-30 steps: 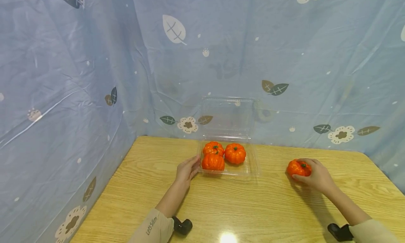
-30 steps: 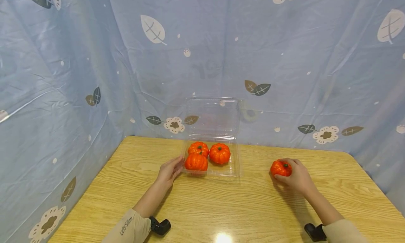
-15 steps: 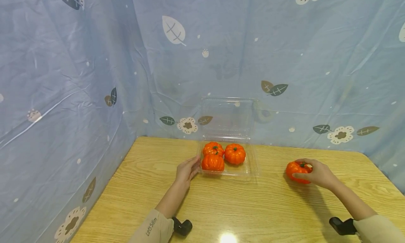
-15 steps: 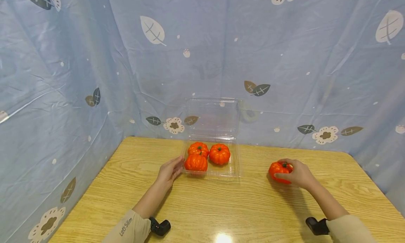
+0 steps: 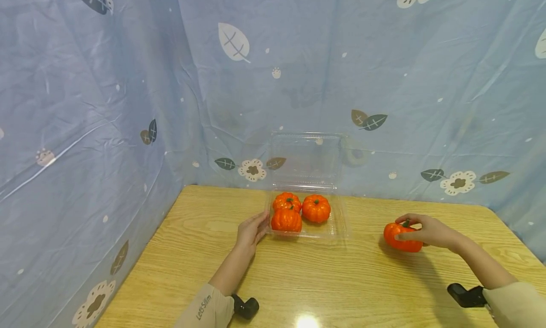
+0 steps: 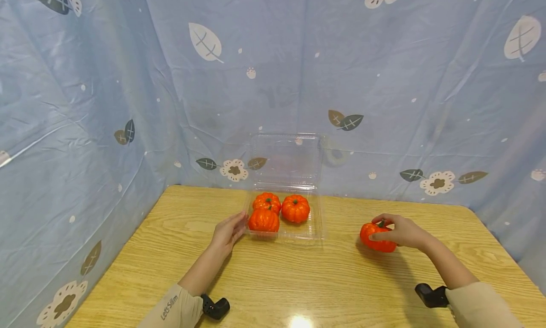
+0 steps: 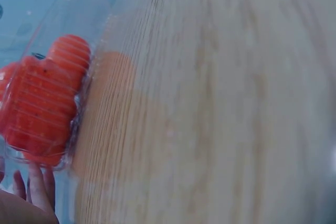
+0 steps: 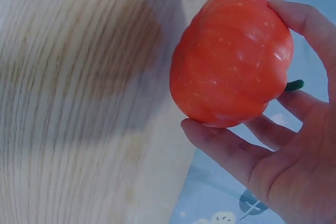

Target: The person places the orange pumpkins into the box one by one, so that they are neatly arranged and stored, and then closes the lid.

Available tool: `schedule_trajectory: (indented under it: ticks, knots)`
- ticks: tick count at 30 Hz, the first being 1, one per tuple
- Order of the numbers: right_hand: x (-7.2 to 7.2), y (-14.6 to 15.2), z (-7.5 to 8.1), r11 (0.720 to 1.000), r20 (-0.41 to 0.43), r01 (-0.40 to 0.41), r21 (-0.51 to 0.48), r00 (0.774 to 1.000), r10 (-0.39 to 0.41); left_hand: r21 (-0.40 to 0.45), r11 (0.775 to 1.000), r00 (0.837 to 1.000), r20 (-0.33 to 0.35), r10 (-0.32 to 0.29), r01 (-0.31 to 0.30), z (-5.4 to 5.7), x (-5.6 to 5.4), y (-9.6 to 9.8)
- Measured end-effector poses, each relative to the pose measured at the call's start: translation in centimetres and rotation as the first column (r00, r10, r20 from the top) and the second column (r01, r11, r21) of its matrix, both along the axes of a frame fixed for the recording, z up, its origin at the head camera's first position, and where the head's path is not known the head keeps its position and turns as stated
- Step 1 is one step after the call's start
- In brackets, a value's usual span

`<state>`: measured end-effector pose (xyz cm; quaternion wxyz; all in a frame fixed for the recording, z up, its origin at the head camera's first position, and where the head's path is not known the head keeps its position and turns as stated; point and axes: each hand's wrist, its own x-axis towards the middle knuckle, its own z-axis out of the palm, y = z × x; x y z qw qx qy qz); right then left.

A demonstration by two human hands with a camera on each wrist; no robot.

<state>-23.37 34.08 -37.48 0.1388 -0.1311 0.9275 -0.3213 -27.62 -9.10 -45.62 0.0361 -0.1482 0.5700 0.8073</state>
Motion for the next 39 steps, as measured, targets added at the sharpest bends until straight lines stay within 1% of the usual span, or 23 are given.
schedule_trajectory:
  ticks: [5, 9, 13, 16, 20, 24, 27, 30, 35, 39]
  knots:
    - [0.0, 0.0, 0.3, 1.000, 0.031, 0.000, -0.013, 1.000, 0.001, 0.008, 1.000, 1.000, -0.006, 0.003, -0.003, 0.0, 0.0, -0.1]
    - [0.1, -0.1, 0.4, 1.000, 0.026, -0.004, -0.011, 1.000, 0.004, 0.011, 1.000, 1.000, -0.010, 0.000, 0.000, -0.1, 0.1, -0.1]
    - [0.0, -0.6, 0.3, 0.999, -0.038, -0.021, 0.025, 0.999, 0.022, 0.017, 1.000, 1.000, -0.020, 0.001, -0.001, -0.2, 0.1, -0.1]
    - [-0.1, -1.2, 0.3, 0.999, -0.087, -0.039, 0.032, 0.995, 0.041, 0.019, 1.000, 1.000, -0.022, 0.003, -0.003, -0.3, 0.1, -0.1]
    - [-0.3, -2.1, 0.6, 0.998, -0.105, -0.060, 0.009, 0.993, 0.060, 0.013, 1.000, 1.000, -0.010, 0.006, -0.006, -0.3, 0.0, -0.1]
    - [-0.6, -3.3, 1.4, 0.997, -0.103, -0.072, -0.001, 0.992, 0.072, 0.005, 1.000, 1.000, -0.007, 0.006, -0.006, -0.2, 0.0, -0.1]
    - [-0.8, -4.3, 2.1, 0.998, -0.108, -0.067, 0.008, 0.992, 0.067, 0.006, 1.000, 1.000, -0.017, -0.001, 0.001, -0.1, 0.0, -0.1]
    - [-1.0, -5.2, 2.7, 0.997, -0.116, -0.079, 0.009, 0.990, 0.079, 0.009, 1.000, 1.000, -0.025, -0.003, 0.003, -0.1, 0.1, 0.0]
    - [-1.3, -6.8, 3.6, 0.995, -0.117, -0.103, -0.011, 0.988, 0.101, 0.004, 1.000, 1.000, -0.023, 0.002, -0.002, -0.1, 0.1, 0.0]
    - [-1.4, -8.4, 4.6, 0.993, -0.101, -0.116, -0.030, 0.989, 0.112, 0.008, 1.000, 1.000, -0.019, 0.004, -0.004, -0.1, 0.2, 0.0]
